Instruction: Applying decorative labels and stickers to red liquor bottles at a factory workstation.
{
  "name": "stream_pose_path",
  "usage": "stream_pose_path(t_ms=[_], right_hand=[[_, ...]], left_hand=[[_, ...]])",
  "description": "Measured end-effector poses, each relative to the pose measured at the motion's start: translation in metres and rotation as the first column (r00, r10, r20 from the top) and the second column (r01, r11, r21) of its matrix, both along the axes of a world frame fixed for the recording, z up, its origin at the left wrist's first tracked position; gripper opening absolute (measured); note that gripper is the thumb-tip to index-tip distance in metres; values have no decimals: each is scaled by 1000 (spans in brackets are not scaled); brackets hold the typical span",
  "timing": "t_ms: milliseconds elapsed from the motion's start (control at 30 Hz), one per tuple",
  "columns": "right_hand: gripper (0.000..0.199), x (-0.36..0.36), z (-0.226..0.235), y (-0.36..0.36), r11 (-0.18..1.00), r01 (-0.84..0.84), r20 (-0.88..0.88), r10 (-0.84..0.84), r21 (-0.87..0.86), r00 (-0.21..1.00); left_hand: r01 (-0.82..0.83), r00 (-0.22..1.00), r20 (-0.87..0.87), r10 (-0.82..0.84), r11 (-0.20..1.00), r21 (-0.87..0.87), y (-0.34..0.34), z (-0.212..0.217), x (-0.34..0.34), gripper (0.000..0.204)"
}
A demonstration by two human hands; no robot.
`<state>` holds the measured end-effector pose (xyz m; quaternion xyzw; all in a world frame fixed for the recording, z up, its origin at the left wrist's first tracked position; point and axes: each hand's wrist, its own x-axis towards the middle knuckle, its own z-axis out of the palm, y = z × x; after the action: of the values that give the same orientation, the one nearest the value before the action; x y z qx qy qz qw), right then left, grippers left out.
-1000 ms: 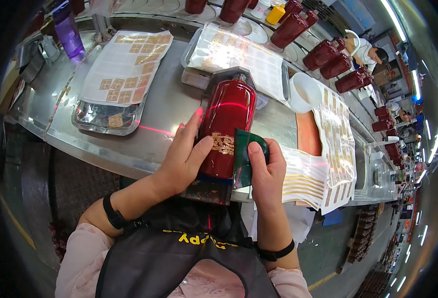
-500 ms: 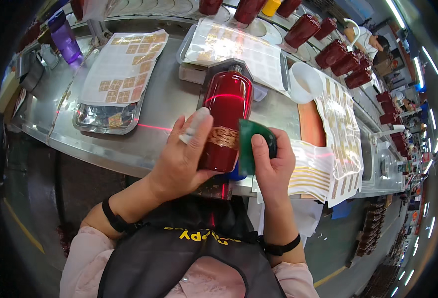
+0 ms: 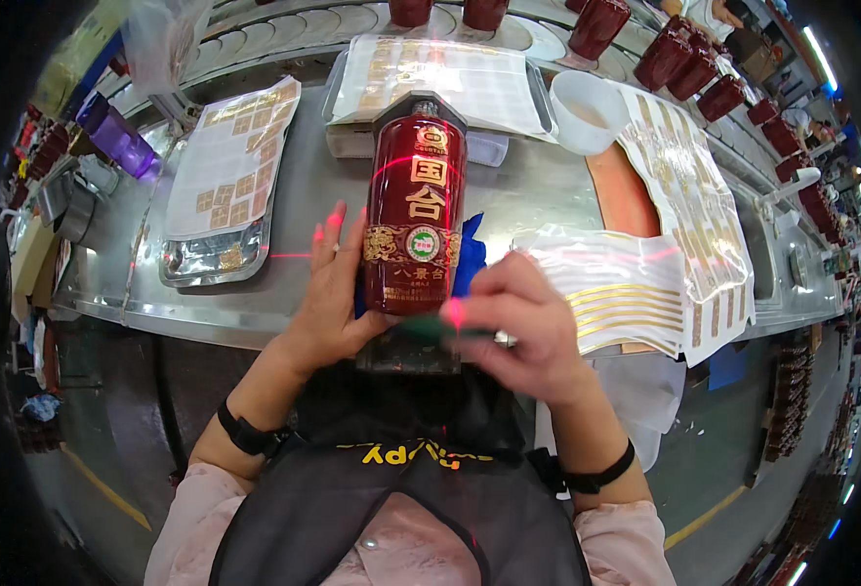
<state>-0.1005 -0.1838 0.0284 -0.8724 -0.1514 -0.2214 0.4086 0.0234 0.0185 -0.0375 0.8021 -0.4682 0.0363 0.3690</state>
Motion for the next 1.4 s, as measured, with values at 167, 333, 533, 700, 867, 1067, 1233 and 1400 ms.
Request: stream_pose_path(t_ms=[167,333,533,700,867,1067,1233,1400], right_hand=[[34,-6,-6,-10,992,-126,26,126,26,992],[39,-6,-19,-15,986,105,15,-108,127,994],[40,-17,-24,-8,993,-101,18,103,-65,995],[16,-15,-17,-5,848,164,-139,-108,504,984],[18,-2,-26,2,555,336,-360,-70,761,930],[16,-1,-39,0,464,332,-354,-43,821,934],[18,4,-47,4,574,390,-403,-112,720,908],[23,5,-48,6,589,419,-387,-188,691,902]], left_hand=[[-66,989,134,70,997,-36,1,5,-3,103],[11,997,78,-9,1000,-24,-2,2,-2,100],[17,999,-50,-17,1000,-9,1,-2,-3,100],[-3,975,223,17,998,-63,5,15,-13,93],[7,946,324,-24,999,53,-5,20,-15,91],[65,997,55,-56,982,-179,-4,2,-15,90],[15,949,316,10,997,-75,3,6,-16,82],[-40,802,591,-84,980,195,2,29,-23,60]])
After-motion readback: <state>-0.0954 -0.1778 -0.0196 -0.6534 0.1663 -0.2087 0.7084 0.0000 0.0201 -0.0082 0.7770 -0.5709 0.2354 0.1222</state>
